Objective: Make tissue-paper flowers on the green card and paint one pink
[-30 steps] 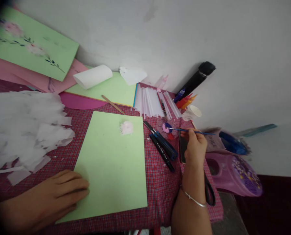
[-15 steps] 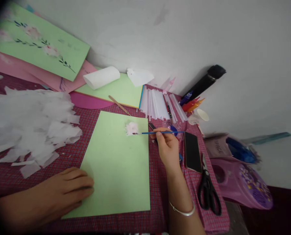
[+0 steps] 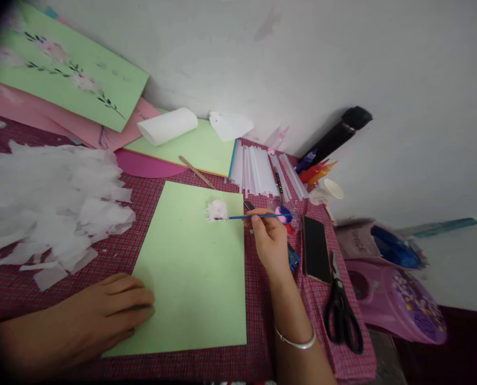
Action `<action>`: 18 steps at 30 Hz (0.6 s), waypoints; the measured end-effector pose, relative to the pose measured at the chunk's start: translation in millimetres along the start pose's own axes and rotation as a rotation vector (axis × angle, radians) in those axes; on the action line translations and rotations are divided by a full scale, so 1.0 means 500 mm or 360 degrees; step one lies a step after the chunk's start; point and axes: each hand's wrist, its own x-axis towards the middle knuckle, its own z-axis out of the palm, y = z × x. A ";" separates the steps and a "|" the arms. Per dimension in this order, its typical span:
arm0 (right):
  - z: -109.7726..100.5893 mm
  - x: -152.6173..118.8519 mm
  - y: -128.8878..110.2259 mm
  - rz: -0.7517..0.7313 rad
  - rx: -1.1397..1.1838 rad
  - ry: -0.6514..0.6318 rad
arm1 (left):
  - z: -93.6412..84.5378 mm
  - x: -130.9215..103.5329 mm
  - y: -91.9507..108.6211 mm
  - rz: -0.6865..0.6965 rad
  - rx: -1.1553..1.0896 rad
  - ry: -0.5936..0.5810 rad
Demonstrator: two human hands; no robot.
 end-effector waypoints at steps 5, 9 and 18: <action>0.002 -0.001 -0.007 -0.0051 -0.0135 0.0003 | -0.004 -0.002 0.001 -0.0024 -0.0026 -0.0016; 0.001 -0.008 -0.007 -0.0177 -0.0271 -0.0043 | 0.000 -0.003 -0.002 -0.0003 -0.0025 -0.0017; -0.002 -0.014 -0.011 -0.0232 -0.0310 -0.0101 | 0.010 -0.010 -0.004 -0.0031 0.0019 0.0033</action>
